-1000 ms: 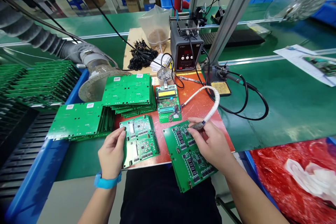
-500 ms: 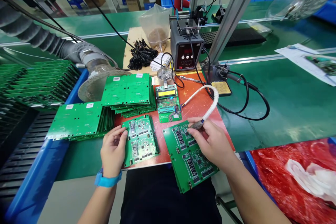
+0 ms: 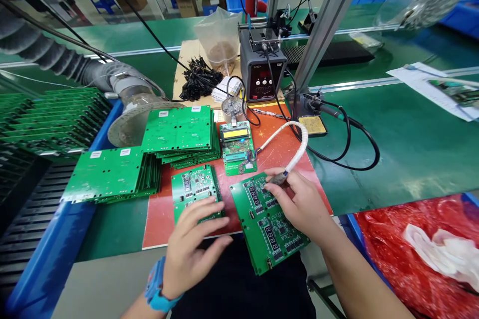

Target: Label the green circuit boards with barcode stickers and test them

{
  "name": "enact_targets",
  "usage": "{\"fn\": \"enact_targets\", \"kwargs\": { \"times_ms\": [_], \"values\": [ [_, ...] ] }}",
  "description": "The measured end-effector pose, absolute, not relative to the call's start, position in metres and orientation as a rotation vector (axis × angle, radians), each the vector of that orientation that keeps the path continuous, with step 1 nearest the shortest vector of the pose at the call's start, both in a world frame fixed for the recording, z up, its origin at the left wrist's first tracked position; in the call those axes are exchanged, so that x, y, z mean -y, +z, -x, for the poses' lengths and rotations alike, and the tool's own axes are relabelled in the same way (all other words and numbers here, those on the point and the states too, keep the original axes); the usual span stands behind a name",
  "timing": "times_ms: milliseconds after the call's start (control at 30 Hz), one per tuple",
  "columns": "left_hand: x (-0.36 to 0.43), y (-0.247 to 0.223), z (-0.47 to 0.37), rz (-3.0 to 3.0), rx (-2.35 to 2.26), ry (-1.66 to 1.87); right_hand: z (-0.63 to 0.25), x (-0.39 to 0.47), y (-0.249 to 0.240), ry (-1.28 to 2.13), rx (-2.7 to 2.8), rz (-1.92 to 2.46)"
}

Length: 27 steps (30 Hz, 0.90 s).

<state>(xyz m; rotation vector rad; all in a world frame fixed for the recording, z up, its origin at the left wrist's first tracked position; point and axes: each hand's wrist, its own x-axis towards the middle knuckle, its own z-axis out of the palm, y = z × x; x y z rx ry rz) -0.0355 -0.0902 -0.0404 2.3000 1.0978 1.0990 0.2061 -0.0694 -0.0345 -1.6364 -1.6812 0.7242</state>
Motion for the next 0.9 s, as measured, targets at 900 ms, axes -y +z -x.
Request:
{"fn": "enact_targets", "kwargs": {
  "times_ms": [900],
  "values": [
    [0.102,-0.031,-0.009,-2.247,-1.140,0.758,-0.207,0.070,-0.034,0.698,1.686,1.610]
  ]
}}
